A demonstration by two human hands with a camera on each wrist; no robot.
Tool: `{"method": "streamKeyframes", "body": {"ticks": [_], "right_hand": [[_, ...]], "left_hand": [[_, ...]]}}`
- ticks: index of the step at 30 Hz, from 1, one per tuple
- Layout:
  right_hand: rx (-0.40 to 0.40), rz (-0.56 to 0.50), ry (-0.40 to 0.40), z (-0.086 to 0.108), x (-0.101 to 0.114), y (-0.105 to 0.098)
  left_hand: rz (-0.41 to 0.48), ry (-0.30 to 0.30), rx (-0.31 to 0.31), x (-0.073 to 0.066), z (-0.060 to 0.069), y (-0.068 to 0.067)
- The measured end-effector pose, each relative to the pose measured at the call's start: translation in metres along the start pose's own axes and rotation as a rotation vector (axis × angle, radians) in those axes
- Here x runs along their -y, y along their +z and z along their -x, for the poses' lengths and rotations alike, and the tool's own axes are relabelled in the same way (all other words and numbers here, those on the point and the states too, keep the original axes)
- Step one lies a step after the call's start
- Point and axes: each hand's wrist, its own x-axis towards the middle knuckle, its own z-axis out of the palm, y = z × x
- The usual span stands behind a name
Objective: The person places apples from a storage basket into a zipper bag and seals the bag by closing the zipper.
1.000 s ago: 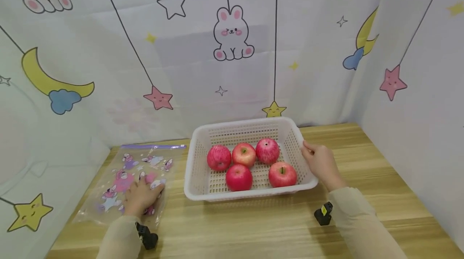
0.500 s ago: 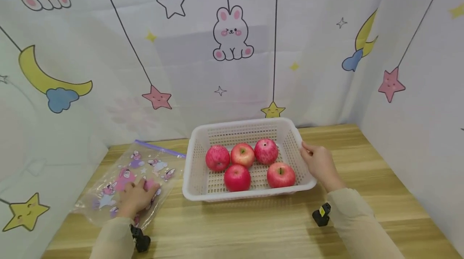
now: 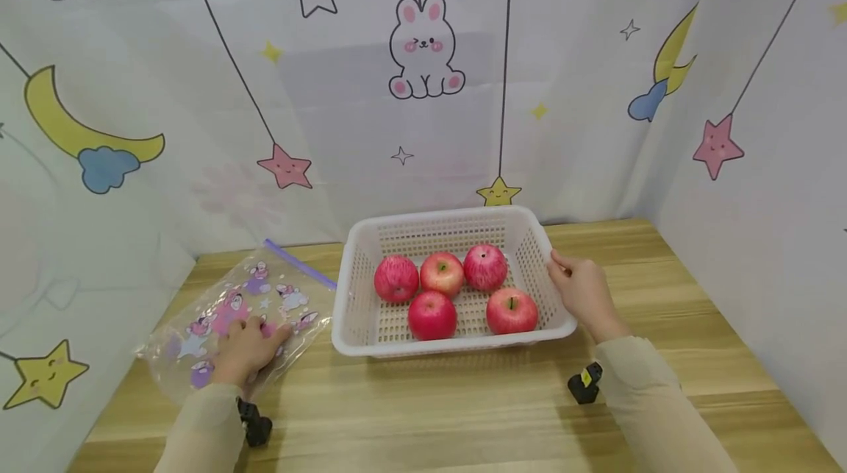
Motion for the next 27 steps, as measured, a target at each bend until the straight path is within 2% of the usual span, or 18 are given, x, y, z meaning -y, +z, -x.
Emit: {"method": "streamKeyframes", "body": {"ticks": [11,15,22,27], "right_hand": [[0.004,-0.001,0.014,0.001,0.0,0.0],[-0.003,0.0,-0.001,0.0,-0.001,0.0],[-0.01,0.003,-0.01,-0.001,-0.002,0.001],[-0.025,0.009,-0.023,-0.001,-0.002,0.001]], "left_hand": [[-0.006,-0.005,0.023,-0.002,0.001,-0.002],[-0.058,0.002,0.012,-0.003,0.001,-0.002],[-0.196,0.04,-0.048,-0.01,0.003,-0.003],[-0.214,0.052,-0.036,-0.013,0.004,-0.002]]}}
